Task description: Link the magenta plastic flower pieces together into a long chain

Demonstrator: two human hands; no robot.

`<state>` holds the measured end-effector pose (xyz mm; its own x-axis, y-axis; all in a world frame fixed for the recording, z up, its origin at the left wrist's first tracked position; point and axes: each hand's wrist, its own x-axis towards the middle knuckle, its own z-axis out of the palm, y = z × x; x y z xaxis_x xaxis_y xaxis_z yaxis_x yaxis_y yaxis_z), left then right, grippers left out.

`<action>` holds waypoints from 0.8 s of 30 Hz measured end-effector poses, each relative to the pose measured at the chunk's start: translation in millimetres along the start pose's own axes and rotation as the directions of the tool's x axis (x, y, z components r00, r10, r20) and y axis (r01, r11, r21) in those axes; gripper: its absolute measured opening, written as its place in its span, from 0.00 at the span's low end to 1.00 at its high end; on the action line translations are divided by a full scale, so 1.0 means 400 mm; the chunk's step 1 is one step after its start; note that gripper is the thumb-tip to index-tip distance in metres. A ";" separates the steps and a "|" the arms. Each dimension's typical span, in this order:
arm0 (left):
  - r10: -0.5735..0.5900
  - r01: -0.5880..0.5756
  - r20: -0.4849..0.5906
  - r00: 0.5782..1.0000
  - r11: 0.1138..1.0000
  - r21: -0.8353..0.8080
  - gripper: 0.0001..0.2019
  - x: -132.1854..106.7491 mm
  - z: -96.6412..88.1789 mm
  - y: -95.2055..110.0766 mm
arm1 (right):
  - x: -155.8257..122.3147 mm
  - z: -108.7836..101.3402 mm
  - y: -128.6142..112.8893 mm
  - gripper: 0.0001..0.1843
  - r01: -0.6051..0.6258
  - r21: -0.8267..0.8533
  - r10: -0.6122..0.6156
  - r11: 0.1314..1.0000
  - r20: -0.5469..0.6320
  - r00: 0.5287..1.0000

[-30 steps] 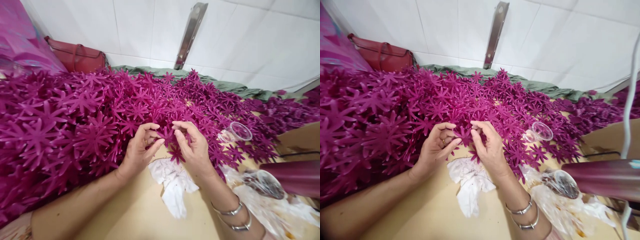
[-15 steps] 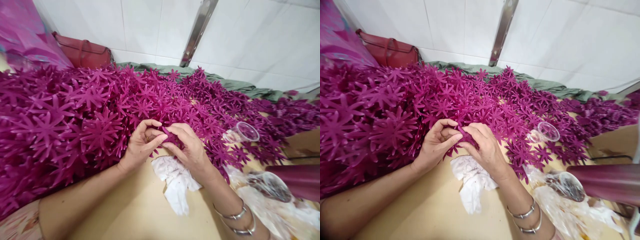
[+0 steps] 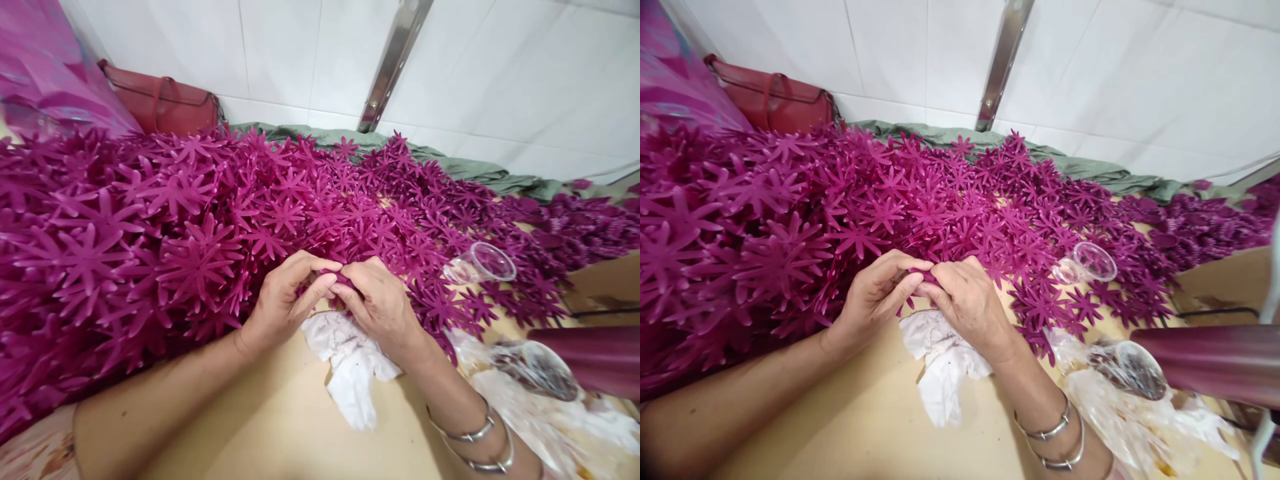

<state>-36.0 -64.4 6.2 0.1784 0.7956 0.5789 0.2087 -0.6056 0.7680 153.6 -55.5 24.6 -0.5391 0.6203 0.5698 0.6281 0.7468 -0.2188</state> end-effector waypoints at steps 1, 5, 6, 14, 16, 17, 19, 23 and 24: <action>-0.009 0.009 0.002 1.000 1.000 0.008 0.08 0.000 -0.001 0.004 | -0.001 0.002 -0.001 0.18 0.002 0.000 -0.002 1.000 -0.018 1.000; -0.185 0.186 0.019 0.983 0.976 -0.117 0.10 -0.001 -0.003 0.021 | -0.009 0.013 -0.005 0.12 -0.074 0.071 0.081 0.995 -0.104 0.991; -0.239 0.241 0.035 0.970 0.953 -0.184 0.11 -0.001 -0.002 0.025 | -0.010 0.014 -0.005 0.15 -0.112 0.095 0.123 0.989 -0.121 0.985; -0.418 0.506 0.286 0.862 0.737 -0.448 0.14 0.014 -0.011 0.038 | -0.010 0.003 0.000 0.25 -0.037 0.161 0.056 0.986 -0.115 0.992; -0.433 0.539 0.324 0.841 0.721 -0.435 0.17 0.018 -0.014 0.033 | -0.012 0.005 0.001 0.23 -0.006 0.167 0.028 0.986 -0.129 0.991; -0.438 0.545 0.329 0.837 0.719 -0.430 0.18 0.019 -0.014 0.030 | -0.012 0.007 0.001 0.22 0.011 0.176 0.014 0.984 -0.144 0.990; -0.428 0.534 0.327 0.843 0.738 -0.412 0.20 0.022 -0.012 0.027 | -0.011 0.013 -0.001 0.20 -0.005 0.224 0.039 0.975 -0.151 0.988; -0.448 0.514 0.256 0.856 0.781 -0.353 0.27 0.027 -0.001 0.035 | 0.000 0.024 -0.017 0.15 -0.088 0.330 0.135 0.940 -0.122 0.983; -0.462 0.520 0.240 0.854 0.783 -0.341 0.28 0.026 0.002 0.038 | 0.003 0.027 -0.023 0.14 -0.080 0.347 0.134 0.934 -0.134 0.982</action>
<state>-30.3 -65.5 23.8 0.2870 0.9551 0.0734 -0.0717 -0.0549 0.9959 141.3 -58.9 18.8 -0.3699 0.6769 0.6364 0.4349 0.7314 -0.5252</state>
